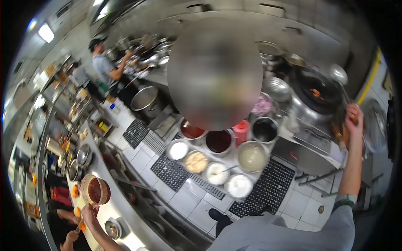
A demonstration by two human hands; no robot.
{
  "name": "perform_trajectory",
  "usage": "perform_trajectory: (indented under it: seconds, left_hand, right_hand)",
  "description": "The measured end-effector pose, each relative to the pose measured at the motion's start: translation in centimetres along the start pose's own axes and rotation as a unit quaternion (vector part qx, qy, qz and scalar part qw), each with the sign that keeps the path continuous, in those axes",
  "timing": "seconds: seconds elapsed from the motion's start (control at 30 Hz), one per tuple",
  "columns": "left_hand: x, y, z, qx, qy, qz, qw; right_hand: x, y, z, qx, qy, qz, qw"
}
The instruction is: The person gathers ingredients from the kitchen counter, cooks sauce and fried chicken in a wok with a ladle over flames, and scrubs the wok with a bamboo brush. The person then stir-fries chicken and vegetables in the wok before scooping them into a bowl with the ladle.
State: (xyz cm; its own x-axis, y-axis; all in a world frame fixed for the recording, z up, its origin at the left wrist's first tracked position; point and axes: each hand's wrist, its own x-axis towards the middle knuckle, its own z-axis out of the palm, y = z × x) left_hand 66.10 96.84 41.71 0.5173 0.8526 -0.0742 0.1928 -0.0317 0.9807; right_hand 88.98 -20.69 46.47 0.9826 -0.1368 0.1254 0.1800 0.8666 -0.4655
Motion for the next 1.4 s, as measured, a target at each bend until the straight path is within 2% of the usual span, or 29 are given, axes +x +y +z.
perform_trajectory:
  seconds: [0.1,0.23,0.27,0.3,0.33,0.37,0.47,0.57,0.67,0.7,0.77,0.8,0.83,0.87,0.9,0.93,1.0,1.2,1.3,1.4]
  left_hand:
    - [-11.7,7.9,13.3,0.000,-0.080,0.034,0.996]
    - [-17.9,11.7,26.7,0.038,-0.275,0.043,0.960]
    - [-21.3,12.9,31.5,0.010,-0.283,0.049,0.958]
    - [-23.6,13.9,35.3,0.023,-0.324,0.049,0.944]
    - [-24.8,14.4,39.3,0.051,-0.343,0.048,0.937]
    - [-26.5,14.6,43.4,0.039,-0.395,0.052,0.916]
    - [-33.8,16.1,54.8,0.031,-0.457,0.026,0.889]
    - [-38.1,16.5,65.4,0.045,-0.549,0.066,0.832]
    - [-40.4,15.9,77.3,0.070,-0.579,0.119,0.804]
    - [-41.0,15.4,81.6,0.052,-0.597,0.102,0.794]
    - [-46.6,17.4,86.3,0.063,-0.577,0.166,0.798]
    - [-48.4,18.5,88.2,0.126,-0.563,0.291,0.763]
    - [-49.5,18.2,91.0,0.056,-0.594,0.312,0.740]
    - [-49.5,17.5,95.2,0.102,-0.561,0.347,0.745]
    - [-49.4,16.6,99.5,0.147,-0.503,0.487,0.699]
    - [-50.7,16.7,102.2,0.137,-0.523,0.422,0.728]
    - [-53.9,18.5,104.6,0.175,-0.536,0.406,0.720]
    - [-59.9,20.3,112.1,0.244,-0.549,0.484,0.637]
    - [-61.7,20.0,115.2,0.260,-0.538,0.520,0.610]
    - [-63.2,19.3,117.0,0.278,-0.536,0.525,0.600]
  right_hand:
    - [-1.0,-0.9,0.6,0.000,0.050,0.006,0.999]
    - [-1.9,-3.1,-1.0,0.039,0.074,0.025,0.996]
    - [-2.2,-3.3,-0.1,0.029,0.094,0.018,0.995]
    - [-2.4,-4.1,0.1,0.034,0.117,0.054,0.991]
    - [-2.2,-4.8,0.0,0.037,0.138,0.090,0.986]
    - [-2.4,-5.2,0.0,0.014,0.134,0.083,0.987]
    - [-3.3,-6.1,0.1,-0.004,0.149,0.091,0.985]
    - [-4.2,-6.8,-0.1,-0.044,0.161,0.114,0.979]
    - [-5.2,-6.9,0.7,-0.093,0.142,0.142,0.975]
    - [-5.4,-6.8,0.5,-0.091,0.155,0.145,0.973]
    - [-5.2,-6.8,0.9,-0.103,0.168,0.135,0.971]
    - [-5.2,-6.6,1.4,-0.113,0.173,0.126,0.970]
    - [-5.4,-6.1,1.7,-0.121,0.181,0.120,0.969]
    - [-5.4,-5.9,1.9,-0.110,0.188,0.126,0.968]
    - [-5.2,-5.9,2.0,-0.099,0.193,0.131,0.967]
    - [-5.0,-6.1,2.2,-0.086,0.200,0.136,0.966]
    - [-4.4,-5.9,3.7,-0.083,0.248,0.139,0.955]
    - [-1.9,-5.1,2.9,-0.060,0.268,0.137,0.952]
    - [-0.7,-5.1,2.1,-0.099,0.271,0.151,0.946]
    - [0.1,-5.6,1.8,-0.079,0.283,0.155,0.943]
